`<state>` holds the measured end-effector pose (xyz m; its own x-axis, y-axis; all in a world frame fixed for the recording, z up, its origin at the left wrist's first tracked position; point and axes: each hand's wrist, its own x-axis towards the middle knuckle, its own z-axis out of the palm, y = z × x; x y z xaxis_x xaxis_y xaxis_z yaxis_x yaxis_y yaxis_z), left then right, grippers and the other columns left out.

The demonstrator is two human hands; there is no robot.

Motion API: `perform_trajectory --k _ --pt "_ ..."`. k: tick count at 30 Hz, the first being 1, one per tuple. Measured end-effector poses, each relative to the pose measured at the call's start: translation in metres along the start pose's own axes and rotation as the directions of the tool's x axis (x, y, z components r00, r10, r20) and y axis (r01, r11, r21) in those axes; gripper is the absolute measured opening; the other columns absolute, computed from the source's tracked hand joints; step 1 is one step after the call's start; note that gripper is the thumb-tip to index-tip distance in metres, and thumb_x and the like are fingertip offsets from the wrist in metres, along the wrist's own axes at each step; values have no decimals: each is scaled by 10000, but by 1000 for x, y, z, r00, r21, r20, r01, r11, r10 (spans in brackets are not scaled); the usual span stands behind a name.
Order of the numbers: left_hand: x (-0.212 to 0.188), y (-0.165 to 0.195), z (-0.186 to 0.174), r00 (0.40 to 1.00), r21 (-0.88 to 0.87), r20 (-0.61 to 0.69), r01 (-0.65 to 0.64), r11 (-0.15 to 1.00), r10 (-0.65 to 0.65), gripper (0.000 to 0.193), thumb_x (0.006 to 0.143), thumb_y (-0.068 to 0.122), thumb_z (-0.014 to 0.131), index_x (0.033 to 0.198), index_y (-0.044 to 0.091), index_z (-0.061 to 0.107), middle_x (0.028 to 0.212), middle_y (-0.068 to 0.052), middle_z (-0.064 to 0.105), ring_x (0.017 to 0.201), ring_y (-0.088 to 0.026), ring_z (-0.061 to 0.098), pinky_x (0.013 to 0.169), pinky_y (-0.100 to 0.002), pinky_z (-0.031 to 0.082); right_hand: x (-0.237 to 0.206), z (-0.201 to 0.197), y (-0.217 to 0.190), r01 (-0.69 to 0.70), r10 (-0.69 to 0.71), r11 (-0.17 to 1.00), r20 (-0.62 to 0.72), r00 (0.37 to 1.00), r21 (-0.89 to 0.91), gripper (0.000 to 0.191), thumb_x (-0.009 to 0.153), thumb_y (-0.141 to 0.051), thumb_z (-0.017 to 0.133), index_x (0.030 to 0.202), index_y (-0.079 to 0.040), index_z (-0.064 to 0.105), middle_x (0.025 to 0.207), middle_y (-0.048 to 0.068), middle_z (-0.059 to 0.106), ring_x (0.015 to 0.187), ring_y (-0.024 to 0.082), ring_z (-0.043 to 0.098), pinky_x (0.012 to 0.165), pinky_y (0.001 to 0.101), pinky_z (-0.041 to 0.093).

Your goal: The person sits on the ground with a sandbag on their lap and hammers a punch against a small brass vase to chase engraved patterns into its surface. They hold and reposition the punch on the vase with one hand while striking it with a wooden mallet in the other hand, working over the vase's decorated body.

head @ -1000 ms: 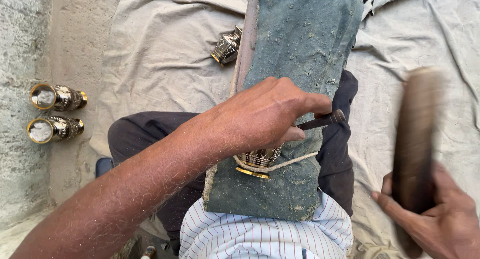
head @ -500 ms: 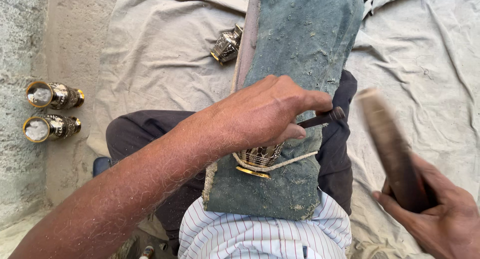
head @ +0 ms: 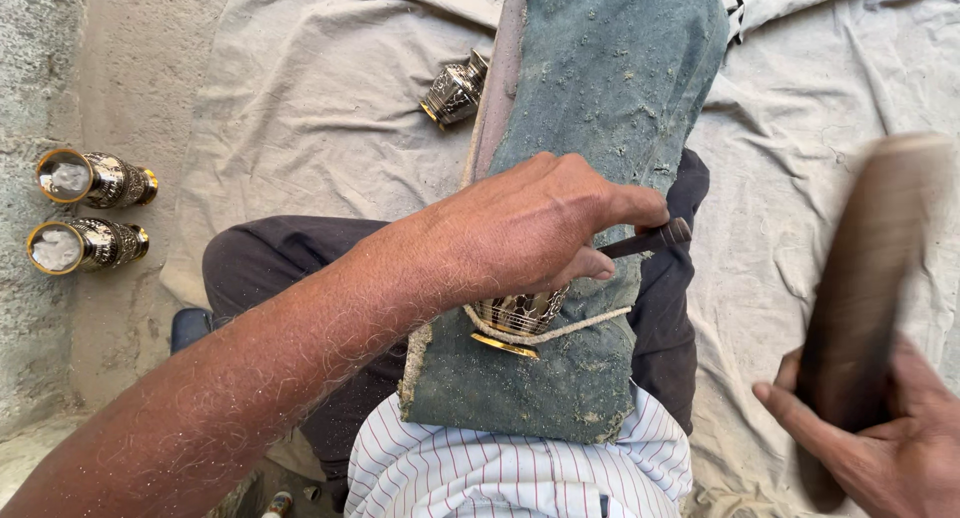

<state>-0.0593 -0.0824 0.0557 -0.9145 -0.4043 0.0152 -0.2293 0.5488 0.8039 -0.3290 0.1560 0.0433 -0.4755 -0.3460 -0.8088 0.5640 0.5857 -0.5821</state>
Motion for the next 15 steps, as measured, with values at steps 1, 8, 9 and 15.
perform_trajectory --k 1,8,9,15 --pt "0 -1 0 1000 4 1 -15 1000 15 581 728 130 877 1261 102 648 1027 -135 774 992 -353 733 830 -485 570 0 0 -1 180 -186 884 28 982 -432 611 940 -349 616 1465 -78 463 1095 129 654 1051 237 727 923 477 613" --pt "-1 -3 1 998 6 -29 -60 998 60 597 706 143 890 1255 95 659 1089 -126 778 1031 -348 730 857 -473 577 -6 0 1 367 -413 105 295 861 -924 803 767 -88 898 1484 -92 535 954 108 733 890 213 769 918 372 669" --pt "0 -3 1 1000 -2 -4 -29 1000 29 591 721 145 880 1266 107 654 1071 -123 779 1016 -327 741 857 -462 583 -7 0 1 417 -435 165 314 844 -894 806 770 -80 885 1490 -83 524 942 104 735 884 203 769 907 365 662" --pt "1 1 -1 1000 -42 4 -19 999 19 616 718 162 869 1290 126 644 1035 -113 789 946 -283 767 830 -435 598 -3 -4 1 456 -455 80 374 808 -887 771 735 -53 907 1431 -79 577 925 109 703 827 201 766 839 371 673"
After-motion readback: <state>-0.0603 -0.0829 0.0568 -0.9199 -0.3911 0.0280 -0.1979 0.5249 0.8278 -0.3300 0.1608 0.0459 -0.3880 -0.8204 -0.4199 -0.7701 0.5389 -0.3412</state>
